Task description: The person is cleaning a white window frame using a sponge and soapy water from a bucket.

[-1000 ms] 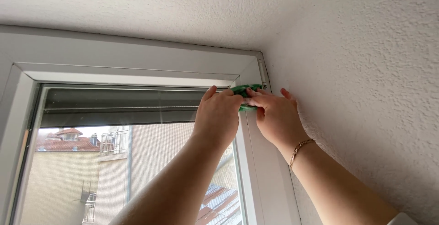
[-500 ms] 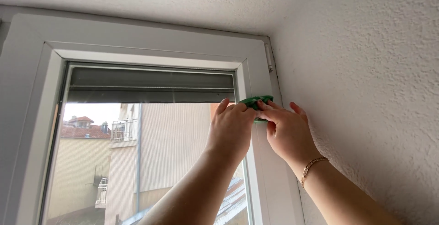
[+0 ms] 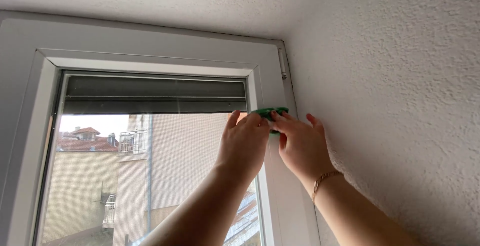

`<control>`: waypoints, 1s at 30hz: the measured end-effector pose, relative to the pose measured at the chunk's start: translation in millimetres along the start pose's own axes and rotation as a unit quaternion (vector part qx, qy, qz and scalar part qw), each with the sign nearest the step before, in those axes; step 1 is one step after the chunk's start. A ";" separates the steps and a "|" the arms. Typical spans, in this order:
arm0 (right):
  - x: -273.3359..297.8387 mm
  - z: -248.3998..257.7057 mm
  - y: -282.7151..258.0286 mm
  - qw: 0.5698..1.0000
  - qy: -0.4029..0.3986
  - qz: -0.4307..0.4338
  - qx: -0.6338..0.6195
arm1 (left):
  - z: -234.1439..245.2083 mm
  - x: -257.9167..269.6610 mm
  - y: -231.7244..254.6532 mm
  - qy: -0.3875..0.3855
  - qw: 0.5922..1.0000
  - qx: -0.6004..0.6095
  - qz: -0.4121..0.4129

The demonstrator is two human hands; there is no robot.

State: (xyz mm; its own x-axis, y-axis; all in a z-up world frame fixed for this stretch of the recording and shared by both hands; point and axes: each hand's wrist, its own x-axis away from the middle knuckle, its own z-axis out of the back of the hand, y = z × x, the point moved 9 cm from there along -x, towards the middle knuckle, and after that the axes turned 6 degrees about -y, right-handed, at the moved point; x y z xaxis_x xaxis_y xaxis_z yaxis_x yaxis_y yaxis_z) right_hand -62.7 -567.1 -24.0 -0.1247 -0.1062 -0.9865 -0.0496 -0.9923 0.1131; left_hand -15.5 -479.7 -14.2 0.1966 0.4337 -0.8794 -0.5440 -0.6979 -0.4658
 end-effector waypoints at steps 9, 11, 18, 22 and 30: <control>0.0 -9.8 11.5 0.999 -0.016 -0.045 0.012 | 10.0 -2.2 3.3 -0.012 0.999 0.028 0.034; 23.7 -8.7 6.5 0.998 -0.020 -0.059 -0.003 | 14.0 13.7 13.1 -0.014 0.999 0.035 0.027; 88.3 -15.1 -4.2 0.997 0.041 -0.034 -0.056 | -5.3 65.6 37.3 -0.013 0.999 0.052 0.008; 72.0 0.2 -10.1 0.998 0.067 0.019 0.000 | -7.8 54.7 38.1 -0.027 0.999 0.025 0.012; 12.2 8.0 -11.6 0.998 0.027 0.022 0.050 | -3.8 6.1 16.9 -0.055 0.997 0.018 0.057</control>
State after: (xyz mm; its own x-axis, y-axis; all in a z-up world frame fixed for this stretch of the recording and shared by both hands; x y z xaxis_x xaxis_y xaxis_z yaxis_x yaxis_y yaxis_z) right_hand -71.7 -556.4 -36.4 -0.0746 -0.1547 -0.9851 -0.1436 -0.9759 0.1642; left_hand -20.4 -491.1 -27.8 0.0417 0.4134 -0.9096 -0.5879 -0.7260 -0.3569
